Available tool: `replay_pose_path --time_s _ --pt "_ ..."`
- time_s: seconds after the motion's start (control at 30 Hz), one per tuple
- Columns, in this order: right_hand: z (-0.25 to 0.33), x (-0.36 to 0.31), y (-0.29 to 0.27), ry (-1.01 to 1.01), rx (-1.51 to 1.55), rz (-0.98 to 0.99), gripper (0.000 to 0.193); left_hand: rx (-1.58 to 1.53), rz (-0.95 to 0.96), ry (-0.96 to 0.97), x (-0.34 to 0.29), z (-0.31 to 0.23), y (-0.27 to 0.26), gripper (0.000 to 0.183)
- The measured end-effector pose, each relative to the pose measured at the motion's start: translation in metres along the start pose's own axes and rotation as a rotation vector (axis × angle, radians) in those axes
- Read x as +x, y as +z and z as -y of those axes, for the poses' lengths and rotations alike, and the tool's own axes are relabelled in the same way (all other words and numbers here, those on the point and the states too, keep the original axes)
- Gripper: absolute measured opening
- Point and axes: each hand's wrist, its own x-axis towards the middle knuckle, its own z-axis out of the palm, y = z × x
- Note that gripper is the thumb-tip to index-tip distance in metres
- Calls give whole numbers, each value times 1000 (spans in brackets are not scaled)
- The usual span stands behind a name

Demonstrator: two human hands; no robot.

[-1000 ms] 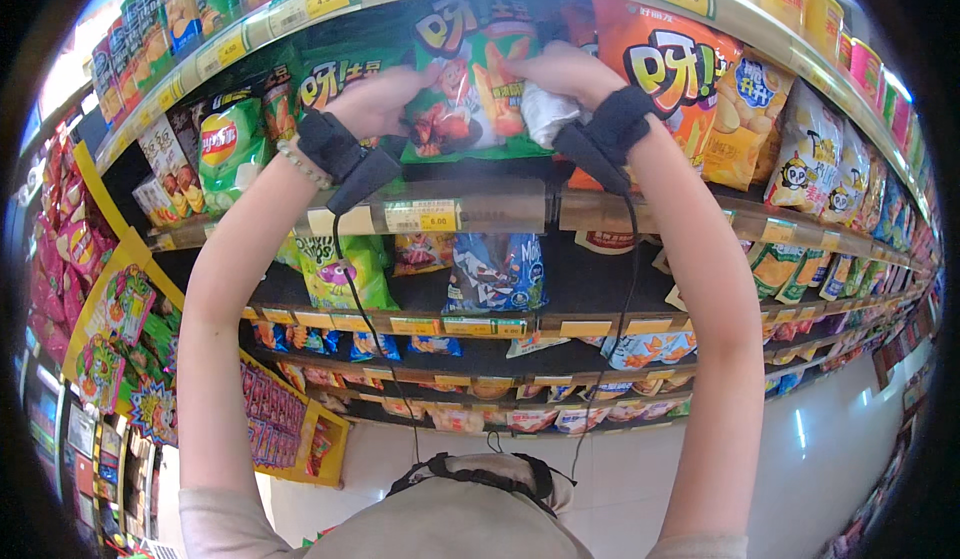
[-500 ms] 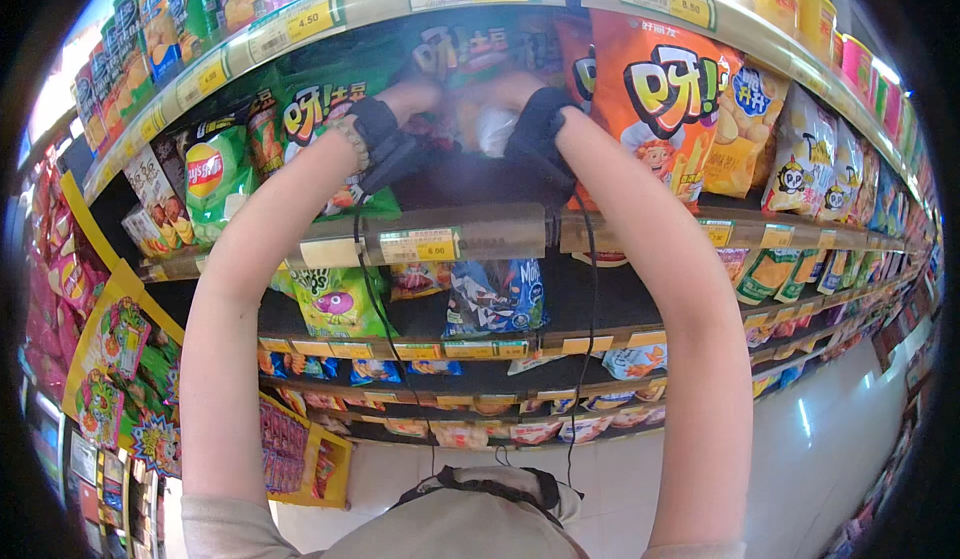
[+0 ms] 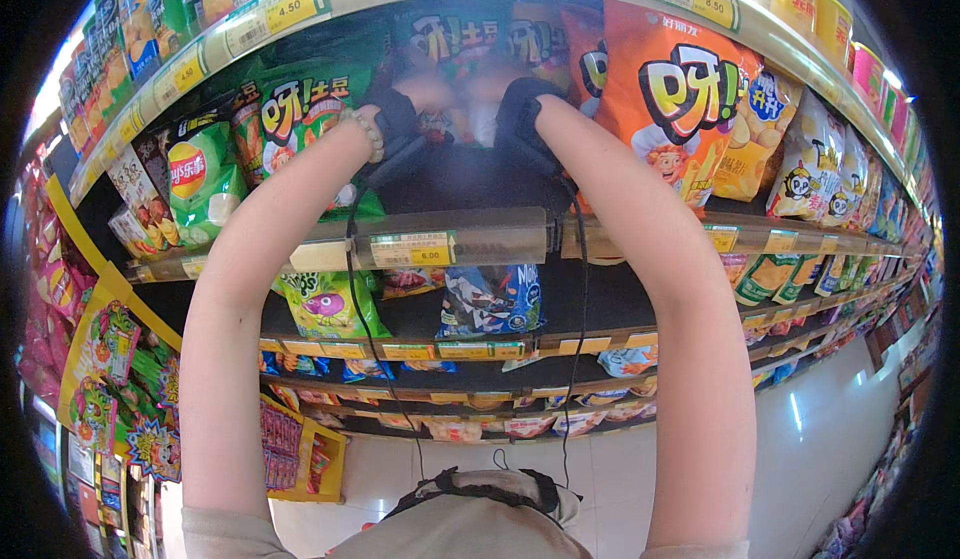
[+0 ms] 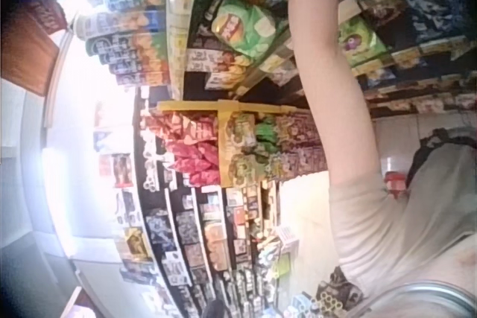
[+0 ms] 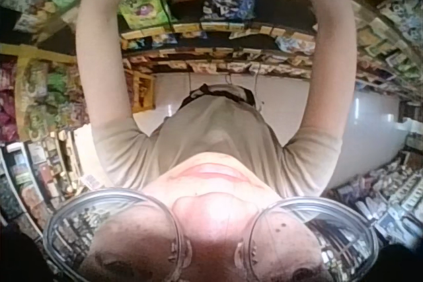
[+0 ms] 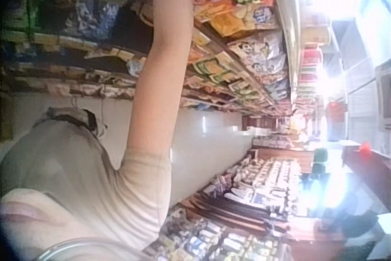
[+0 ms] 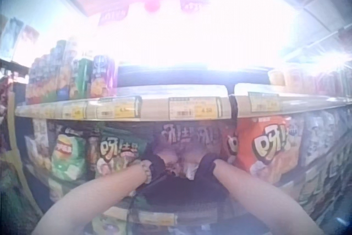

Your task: The recorder uses a white cloth to wipe down store shelves and organizes bags of snacks.

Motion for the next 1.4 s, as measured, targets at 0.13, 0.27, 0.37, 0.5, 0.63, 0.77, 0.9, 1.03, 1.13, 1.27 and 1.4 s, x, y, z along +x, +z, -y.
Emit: replay_pose_path --time_s 0.13,0.27,0.37,0.5,0.63,0.77,0.9,1.03,1.13,1.27,1.4 --pt "-37 19 13 150 -140 -17 57 138 -195 157 21 -9 16 72" --pt "-30 12 15 102 -26 -18 51 -260 -30 -116 17 -9 16 76" --pt "-24 0 11 66 108 -91 46 -300 -140 -72 -36 -25 -16 86" --pt "-24 20 18 -148 286 -84 44 253 0 6 -16 -19 -20 105" --pt "-85 55 47 -207 117 -248 44 -260 -9 -99 26 -2 13 108" --pt "-89 59 43 -128 -201 -159 43 76 -170 -116 32 -8 11 102" --pt "-36 32 21 62 -103 -5 42 -249 237 66 23 20 -8 61" --pt "-19 5 1 10 -72 -173 55 -241 158 75 22 8 -6 73" --pt "-27 7 12 21 -74 -421 65 315 -329 53 -19 -43 3 87" --pt "-15 19 17 138 -118 -380 63 372 -624 201 -6 -21 25 79" --pt "-38 28 17 -68 -167 -311 66 506 -476 163 -4 -26 19 85"
